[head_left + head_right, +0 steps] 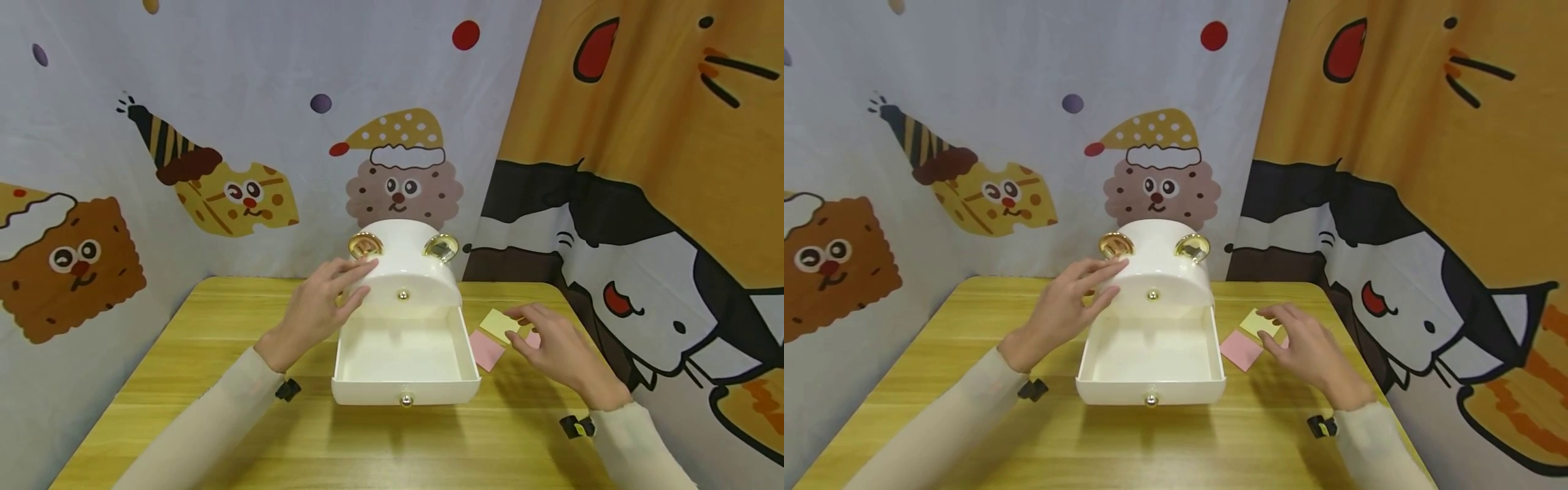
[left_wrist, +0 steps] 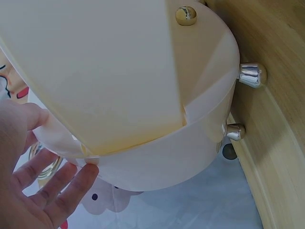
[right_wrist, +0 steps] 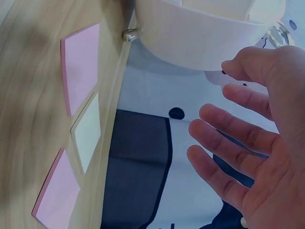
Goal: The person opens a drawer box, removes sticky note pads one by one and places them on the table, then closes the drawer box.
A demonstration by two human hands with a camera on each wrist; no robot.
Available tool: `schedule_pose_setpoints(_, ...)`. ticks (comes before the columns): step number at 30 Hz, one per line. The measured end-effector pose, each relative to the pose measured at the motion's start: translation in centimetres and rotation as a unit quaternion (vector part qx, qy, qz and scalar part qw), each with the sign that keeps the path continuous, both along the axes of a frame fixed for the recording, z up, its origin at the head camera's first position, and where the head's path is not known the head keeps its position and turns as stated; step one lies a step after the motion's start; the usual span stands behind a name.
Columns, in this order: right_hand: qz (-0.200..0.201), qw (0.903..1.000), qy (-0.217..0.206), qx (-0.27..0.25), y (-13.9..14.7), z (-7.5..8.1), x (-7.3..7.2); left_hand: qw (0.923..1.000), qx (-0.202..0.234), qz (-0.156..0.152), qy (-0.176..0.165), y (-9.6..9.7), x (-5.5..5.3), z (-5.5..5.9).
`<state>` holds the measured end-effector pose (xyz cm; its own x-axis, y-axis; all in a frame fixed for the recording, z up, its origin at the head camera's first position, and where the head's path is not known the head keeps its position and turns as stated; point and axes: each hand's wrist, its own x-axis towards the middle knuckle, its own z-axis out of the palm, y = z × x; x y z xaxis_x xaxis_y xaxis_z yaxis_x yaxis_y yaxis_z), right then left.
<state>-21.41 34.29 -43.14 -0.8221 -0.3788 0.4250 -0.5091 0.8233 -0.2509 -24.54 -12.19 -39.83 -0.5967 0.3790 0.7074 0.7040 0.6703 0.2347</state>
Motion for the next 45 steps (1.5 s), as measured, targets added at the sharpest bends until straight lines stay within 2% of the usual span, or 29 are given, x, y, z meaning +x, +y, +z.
schedule_pose_setpoints(7,0.005,0.9996,0.028,0.007,-0.9,0.3,0.6,1.0,-0.001,0.001,-0.002,0.0,0.1,0.0)
schedule_pose_setpoints(13,0.028,0.9978,0.061,-0.005,-1.7,0.7,1.2,1.0,0.0,0.001,-0.003,0.0,0.1,0.0)
schedule_pose_setpoints(26,0.07,0.9923,0.098,-0.032,-3.8,2.0,2.8,1.0,0.003,0.002,0.004,0.1,0.0,0.0)
schedule_pose_setpoints(36,0.09,0.9901,0.104,-0.029,-5.1,3.3,4.2,0.9999,0.006,-0.001,0.011,0.0,0.0,0.0)
schedule_pose_setpoints(45,0.133,0.9832,0.115,-0.049,-6.6,4.1,5.5,0.9999,0.006,0.0,0.011,0.0,-0.1,-0.2)
